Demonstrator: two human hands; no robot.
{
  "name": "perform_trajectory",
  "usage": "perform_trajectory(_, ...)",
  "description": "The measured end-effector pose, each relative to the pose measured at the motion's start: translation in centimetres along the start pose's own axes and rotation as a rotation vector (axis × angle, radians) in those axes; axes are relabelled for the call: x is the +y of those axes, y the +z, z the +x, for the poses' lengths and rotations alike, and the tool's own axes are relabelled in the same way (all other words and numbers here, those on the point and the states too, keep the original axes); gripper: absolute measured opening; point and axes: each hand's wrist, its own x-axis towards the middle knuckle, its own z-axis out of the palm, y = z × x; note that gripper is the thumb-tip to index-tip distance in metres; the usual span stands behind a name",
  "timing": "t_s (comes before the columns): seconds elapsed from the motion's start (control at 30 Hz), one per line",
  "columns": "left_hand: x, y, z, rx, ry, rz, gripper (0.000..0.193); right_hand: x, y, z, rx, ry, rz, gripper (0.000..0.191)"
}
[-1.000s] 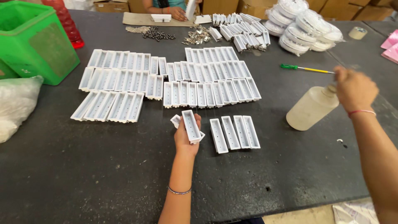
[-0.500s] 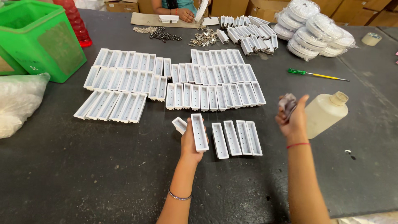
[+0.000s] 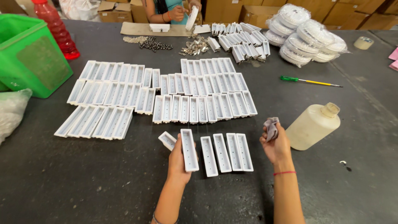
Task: The person wipes the inside of white plastic trays with a cloth, handling them one at a time. They also briefly handle a round white plastic part and a plastic bottle before returning to wiping the trays.
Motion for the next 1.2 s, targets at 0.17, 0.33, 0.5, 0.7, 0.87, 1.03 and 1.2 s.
perform_trajectory(0.17,-0.5,0.1,0.4,0.065,-0.009,0.049,0.039,-0.5,2.1,-1.5,-0.006,-0.006,0.022,0.035)
perform_trajectory(0.33,-1.2,0.8,0.8,0.101,0.014,0.053,0.039,0.3,7.2,-4.8,-0.157,-0.178,-0.187,0.04)
perform_trajectory(0.5,-2.2,1.2,0.5,0.047,0.039,0.085,0.037,3.6,12.8,-8.7,-0.237,-0.222,-0.57,0.048)
perform_trajectory(0.7,-1.9,1.1,0.7,0.037,0.052,0.094,0.037,4.3,14.7,-11.0,-0.287,-0.062,-0.675,0.053)
perform_trajectory(0.87,-1.3,1.4,0.4,0.063,0.056,0.083,0.038,4.1,15.0,-11.3,-0.275,-0.003,-0.719,0.053)
perform_trajectory(1.03,-1.1,1.9,0.0,0.073,0.054,0.108,0.038,4.5,15.2,-11.6,-0.27,0.007,-0.757,0.052)
perform_trajectory(1.2,-1.0,2.0,-0.4,0.063,0.085,0.125,0.038,4.9,15.0,-11.6,-0.307,-0.015,-0.765,0.052)
